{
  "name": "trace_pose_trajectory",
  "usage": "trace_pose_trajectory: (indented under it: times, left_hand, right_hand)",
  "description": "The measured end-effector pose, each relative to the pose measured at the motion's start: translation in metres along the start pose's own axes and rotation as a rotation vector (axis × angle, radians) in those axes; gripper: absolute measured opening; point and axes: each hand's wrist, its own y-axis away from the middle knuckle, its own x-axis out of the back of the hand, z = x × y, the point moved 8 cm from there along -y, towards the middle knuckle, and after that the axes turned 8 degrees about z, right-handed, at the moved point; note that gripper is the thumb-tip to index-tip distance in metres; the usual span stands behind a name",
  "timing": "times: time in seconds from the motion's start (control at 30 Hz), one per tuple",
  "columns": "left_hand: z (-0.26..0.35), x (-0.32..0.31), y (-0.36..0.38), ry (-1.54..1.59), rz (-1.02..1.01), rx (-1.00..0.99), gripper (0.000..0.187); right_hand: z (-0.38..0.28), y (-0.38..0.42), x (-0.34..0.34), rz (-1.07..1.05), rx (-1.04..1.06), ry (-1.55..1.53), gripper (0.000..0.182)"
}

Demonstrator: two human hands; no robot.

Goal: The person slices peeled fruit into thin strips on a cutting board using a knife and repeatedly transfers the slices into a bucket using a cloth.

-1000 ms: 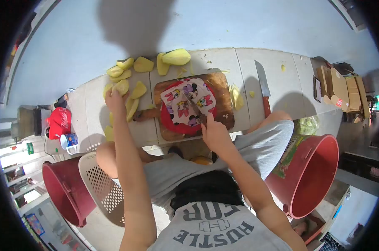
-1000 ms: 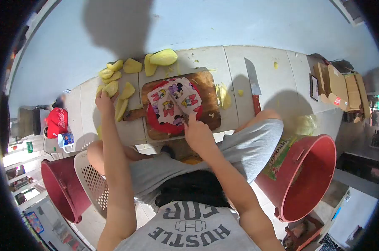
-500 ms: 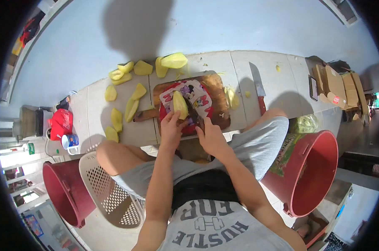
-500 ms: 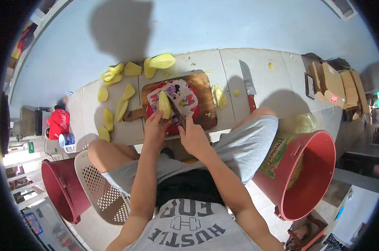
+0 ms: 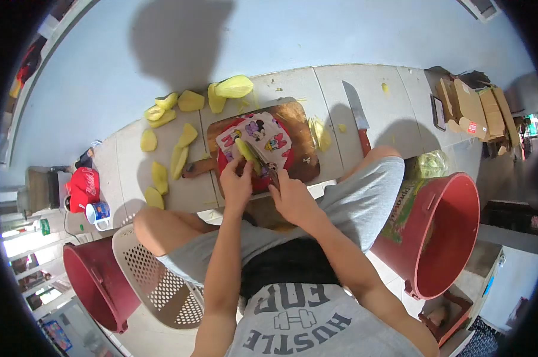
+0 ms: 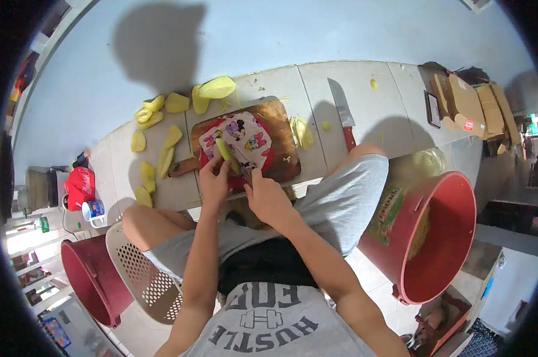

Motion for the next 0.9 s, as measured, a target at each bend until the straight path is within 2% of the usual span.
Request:
trace_pose_trajectory:
  times: [0.07, 0.13, 0.17, 0.23, 0.37, 0.43, 0.53, 0.77, 0.9]
  left_hand:
    - [0.000, 0.000, -0.002, 0.001, -0.009, 0.028, 0.032]
    - [0.032, 0.013, 0.004, -0.110, 0.154, -0.488, 0.030]
    - [0.025, 0.013, 0.001, -0.112, 0.144, -0.488, 0.030]
    - [0.027, 0.006, 0.002, -0.193, 0.083, -0.673, 0.032]
    - [0.023, 0.001, -0.007, -0.146, -0.007, -0.745, 0.034]
    - [0.025, 0.003, -0.011, -0.239, 0.033, -0.936, 0.036]
    - [0.017, 0.001, -0.019, -0.240, 0.008, -0.940, 0.036]
    - [0.019, 0.000, -0.019, -0.269, 0.000, -0.992, 0.034]
    - [0.007, 0.000, -0.024, -0.250, -0.040, -0.938, 0.037]
  right_hand:
    - [0.001, -0.001, -0.002, -0.012, 0.009, 0.024, 0.026]
    - [0.006, 0.000, -0.004, -0.024, 0.011, 0.048, 0.026]
    - [0.009, 0.000, -0.007, -0.032, 0.011, 0.055, 0.026]
    - [0.013, 0.000, -0.011, -0.035, 0.003, 0.059, 0.026]
    - [0.015, 0.004, -0.010, -0.019, 0.013, 0.093, 0.025]
    - [0.006, 0.006, -0.003, 0.003, 0.024, 0.115, 0.025]
    - [-0.013, 0.009, 0.012, 0.068, 0.035, 0.187, 0.027]
    - [-0.031, 0.009, 0.007, -0.006, 0.026, 0.192, 0.025]
    - [-0.027, 0.008, 0.002, -0.065, 0.019, 0.251, 0.027]
